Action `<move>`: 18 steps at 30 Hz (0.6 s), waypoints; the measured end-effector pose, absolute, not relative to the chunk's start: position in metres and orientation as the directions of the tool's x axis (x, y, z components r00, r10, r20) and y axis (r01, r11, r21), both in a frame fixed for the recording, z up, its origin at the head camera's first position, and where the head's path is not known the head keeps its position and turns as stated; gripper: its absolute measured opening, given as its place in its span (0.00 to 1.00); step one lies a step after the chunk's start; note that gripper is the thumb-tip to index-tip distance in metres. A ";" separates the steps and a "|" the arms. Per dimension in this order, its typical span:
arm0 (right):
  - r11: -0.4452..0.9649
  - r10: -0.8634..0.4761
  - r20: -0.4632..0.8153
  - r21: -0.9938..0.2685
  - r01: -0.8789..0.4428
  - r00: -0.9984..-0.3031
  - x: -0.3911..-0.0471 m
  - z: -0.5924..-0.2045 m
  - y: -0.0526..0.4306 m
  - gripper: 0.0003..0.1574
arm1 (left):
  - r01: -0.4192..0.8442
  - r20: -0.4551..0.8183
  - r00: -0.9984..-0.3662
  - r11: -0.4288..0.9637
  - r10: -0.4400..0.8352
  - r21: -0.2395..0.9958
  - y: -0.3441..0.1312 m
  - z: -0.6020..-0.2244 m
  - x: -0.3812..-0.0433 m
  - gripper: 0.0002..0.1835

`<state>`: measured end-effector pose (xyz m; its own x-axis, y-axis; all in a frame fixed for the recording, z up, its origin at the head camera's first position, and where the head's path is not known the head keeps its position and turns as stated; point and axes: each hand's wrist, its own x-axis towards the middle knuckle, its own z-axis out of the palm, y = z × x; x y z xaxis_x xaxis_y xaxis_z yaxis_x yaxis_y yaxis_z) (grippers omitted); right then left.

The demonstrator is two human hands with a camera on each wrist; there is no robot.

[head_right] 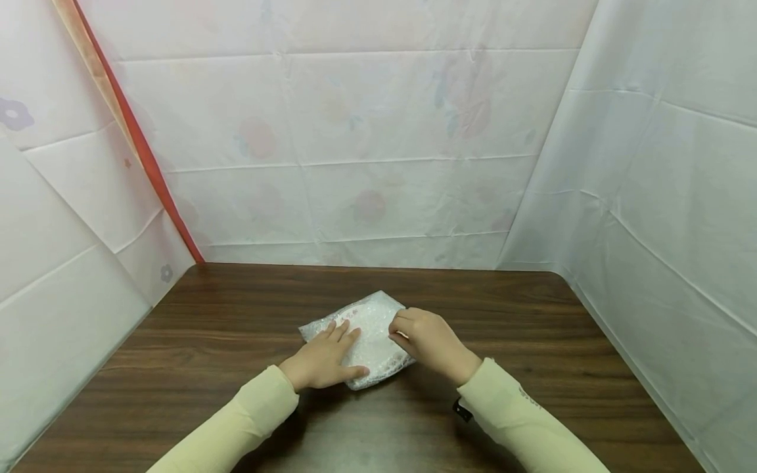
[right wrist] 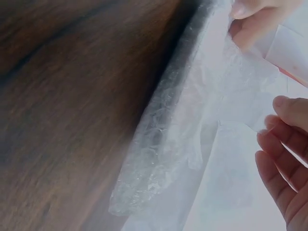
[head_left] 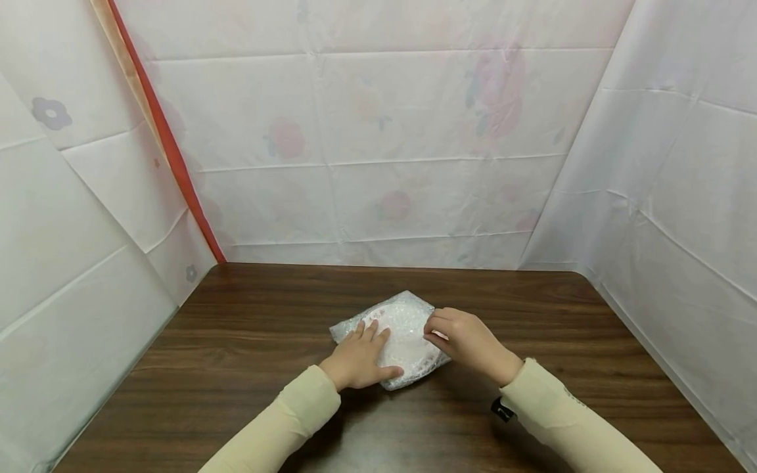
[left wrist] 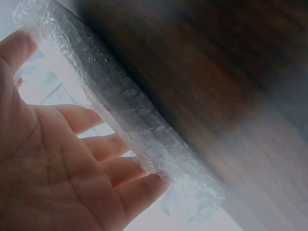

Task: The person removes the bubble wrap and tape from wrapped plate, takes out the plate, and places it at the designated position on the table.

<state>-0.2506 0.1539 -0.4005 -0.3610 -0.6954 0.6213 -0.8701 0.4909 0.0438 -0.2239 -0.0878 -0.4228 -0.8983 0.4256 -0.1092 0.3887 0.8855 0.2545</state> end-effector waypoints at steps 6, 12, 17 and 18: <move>0.484 -0.696 0.625 0.044 -0.874 -0.353 -0.250 -0.396 0.155 0.07 | 0.388 -0.109 -0.898 0.885 0.426 0.256 -0.088 -0.423 -0.223 0.48; 0.474 -0.702 0.614 0.023 -0.880 -0.362 -0.250 -0.393 0.158 0.07 | 0.389 -0.108 -0.899 0.885 0.425 0.255 -0.087 -0.422 -0.223 0.48; 0.443 -0.717 0.587 -0.032 -0.896 -0.375 -0.249 -0.392 0.163 0.05 | 0.388 -0.106 -0.899 0.886 0.424 0.253 -0.087 -0.421 -0.223 0.47; 0.436 -0.721 0.582 -0.040 -0.899 -0.376 -0.249 -0.392 0.164 0.04 | 0.389 -0.105 -0.900 0.886 0.424 0.251 -0.087 -0.421 -0.223 0.47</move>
